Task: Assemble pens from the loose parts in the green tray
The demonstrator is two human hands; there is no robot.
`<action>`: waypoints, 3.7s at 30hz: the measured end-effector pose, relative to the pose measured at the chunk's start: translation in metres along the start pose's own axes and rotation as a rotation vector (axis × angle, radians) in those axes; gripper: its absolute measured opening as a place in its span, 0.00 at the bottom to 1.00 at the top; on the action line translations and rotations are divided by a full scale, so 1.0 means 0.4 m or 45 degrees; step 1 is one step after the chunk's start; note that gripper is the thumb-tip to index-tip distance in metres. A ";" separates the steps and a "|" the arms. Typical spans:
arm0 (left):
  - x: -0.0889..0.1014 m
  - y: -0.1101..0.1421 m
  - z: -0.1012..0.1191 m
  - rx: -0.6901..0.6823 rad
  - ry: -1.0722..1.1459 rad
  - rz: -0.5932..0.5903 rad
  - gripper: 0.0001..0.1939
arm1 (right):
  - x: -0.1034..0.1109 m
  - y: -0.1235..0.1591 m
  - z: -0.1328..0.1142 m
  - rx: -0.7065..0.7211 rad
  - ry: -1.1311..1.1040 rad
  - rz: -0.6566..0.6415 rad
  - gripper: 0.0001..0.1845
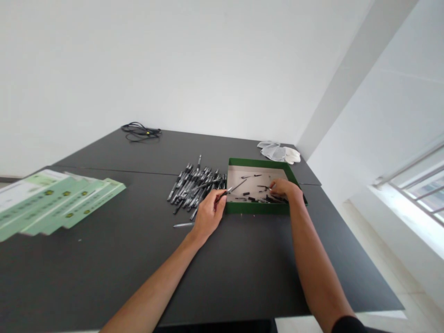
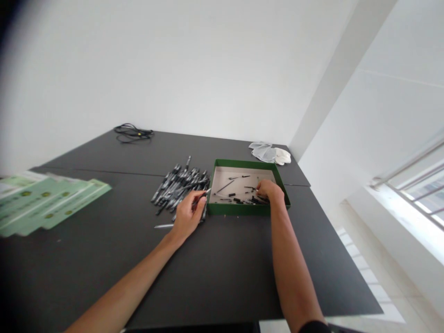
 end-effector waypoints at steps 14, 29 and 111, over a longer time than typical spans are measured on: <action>-0.002 0.000 0.006 0.067 -0.044 -0.063 0.17 | -0.020 -0.059 -0.070 0.227 -0.031 -0.034 0.24; -0.002 0.003 0.009 0.024 -0.068 -0.077 0.16 | 0.030 -0.038 0.073 0.217 -0.071 0.208 0.32; -0.017 0.012 -0.025 0.048 -0.064 -0.004 0.16 | 0.097 0.110 -0.378 1.061 -0.665 0.043 0.12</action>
Point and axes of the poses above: each hand's wrist, its own y-axis away from the middle knuckle, its own x-axis out of the back of the hand, z = x × y, the point moved 3 cm from there along -y, towards the middle knuckle, and after that the axes turned 6 degrees about x, right-handed, at the moved point
